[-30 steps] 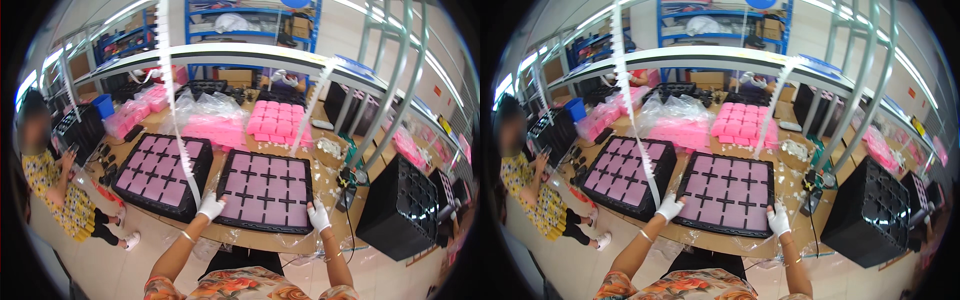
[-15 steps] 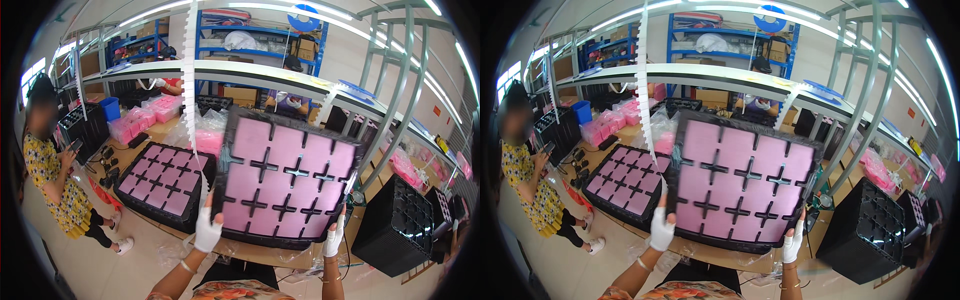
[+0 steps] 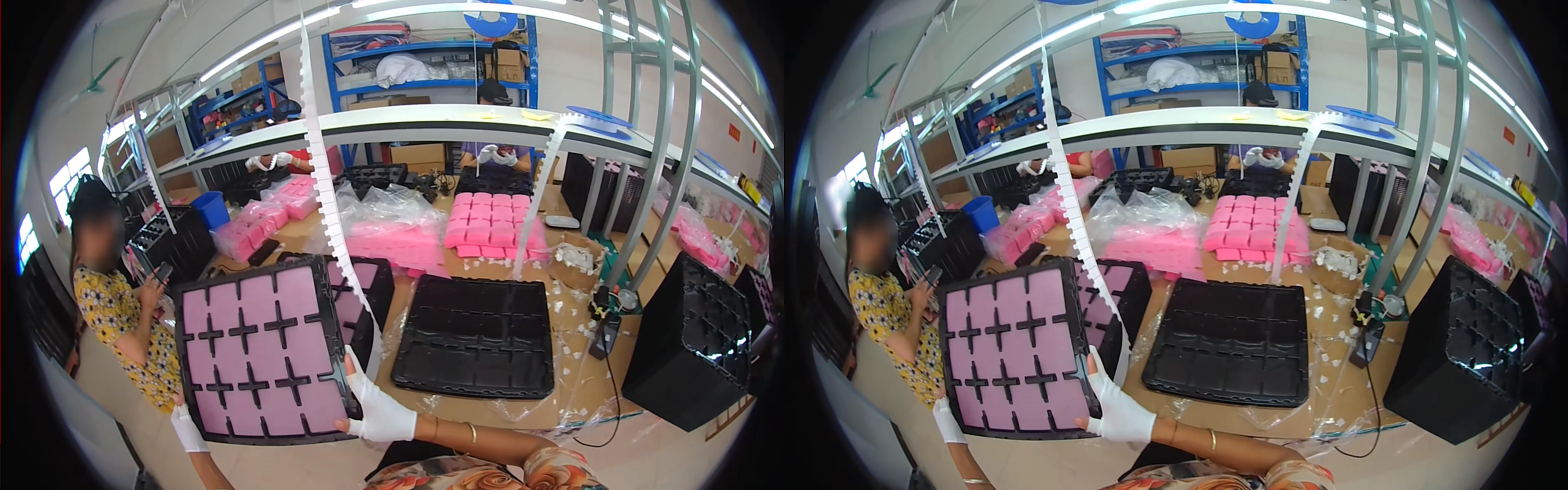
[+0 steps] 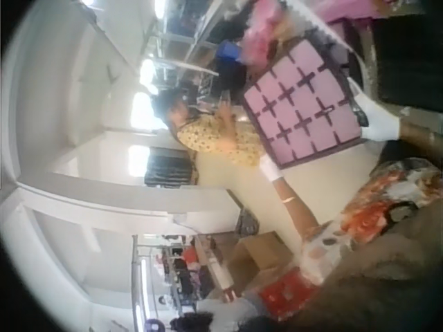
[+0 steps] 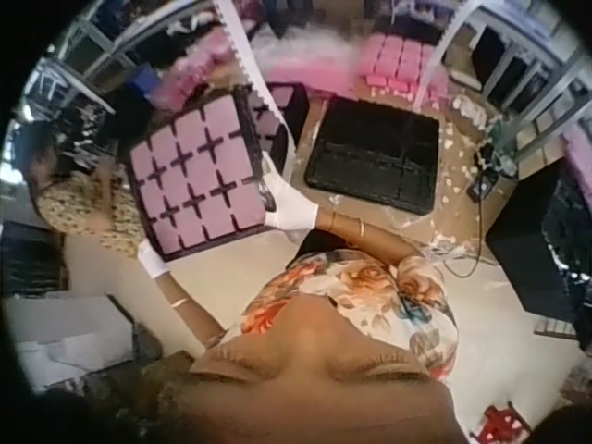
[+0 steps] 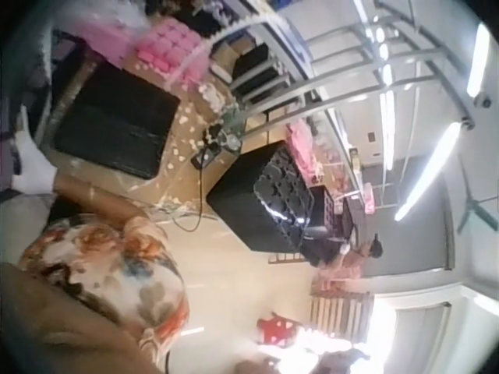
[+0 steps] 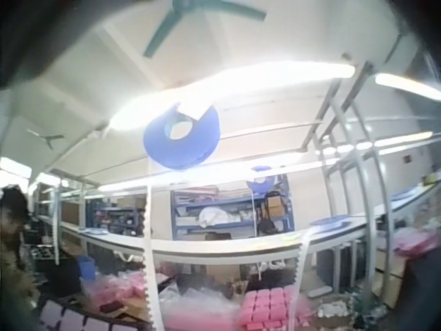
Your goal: The person assembles pink foam pieces into black plastic grid trays by hand.
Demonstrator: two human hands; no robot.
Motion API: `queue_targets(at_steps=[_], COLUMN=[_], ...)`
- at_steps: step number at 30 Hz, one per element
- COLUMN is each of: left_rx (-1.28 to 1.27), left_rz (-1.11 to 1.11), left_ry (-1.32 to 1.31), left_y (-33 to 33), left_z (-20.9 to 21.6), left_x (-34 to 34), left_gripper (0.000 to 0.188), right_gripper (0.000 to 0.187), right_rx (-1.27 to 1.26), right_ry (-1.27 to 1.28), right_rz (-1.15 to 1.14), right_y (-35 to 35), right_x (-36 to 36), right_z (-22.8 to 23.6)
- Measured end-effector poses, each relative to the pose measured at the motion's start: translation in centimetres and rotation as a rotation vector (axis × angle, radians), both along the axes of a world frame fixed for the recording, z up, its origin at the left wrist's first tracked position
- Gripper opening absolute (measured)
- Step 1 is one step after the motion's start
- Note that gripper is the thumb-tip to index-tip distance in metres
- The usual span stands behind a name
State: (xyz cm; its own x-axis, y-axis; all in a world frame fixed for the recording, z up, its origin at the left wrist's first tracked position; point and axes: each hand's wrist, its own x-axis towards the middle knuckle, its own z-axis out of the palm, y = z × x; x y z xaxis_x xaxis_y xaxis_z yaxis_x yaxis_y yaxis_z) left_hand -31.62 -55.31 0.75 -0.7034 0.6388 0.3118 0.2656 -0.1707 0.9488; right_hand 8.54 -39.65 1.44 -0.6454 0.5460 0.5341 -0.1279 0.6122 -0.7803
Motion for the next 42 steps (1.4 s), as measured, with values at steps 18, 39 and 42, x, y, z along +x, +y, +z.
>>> queue_targets(at_steps=[18, 39, 42], left_rx=[-0.545, -0.245, -0.221], left_rz=[-0.110, -0.649, -0.911], left_ry=[0.489, 0.364, 0.529], left_y=[27.7, 26.5, 28.9], left_z=[0.0, 4.2, 5.2], left_x=[-4.4, 16.0, 22.3], left_gripper=[0.055, 0.063, 0.065], right_gripper=[0.091, 0.043, 0.050], right_rx=[-0.103, -0.242, -0.169], right_ry=[-0.165, 0.071, 0.122], right_rz=[-0.722, -0.666, -0.852], right_y=[8.4, 4.7, 8.2], right_x=[-5.8, 1.6, 1.9], right_z=[-4.8, -4.0, -3.1])
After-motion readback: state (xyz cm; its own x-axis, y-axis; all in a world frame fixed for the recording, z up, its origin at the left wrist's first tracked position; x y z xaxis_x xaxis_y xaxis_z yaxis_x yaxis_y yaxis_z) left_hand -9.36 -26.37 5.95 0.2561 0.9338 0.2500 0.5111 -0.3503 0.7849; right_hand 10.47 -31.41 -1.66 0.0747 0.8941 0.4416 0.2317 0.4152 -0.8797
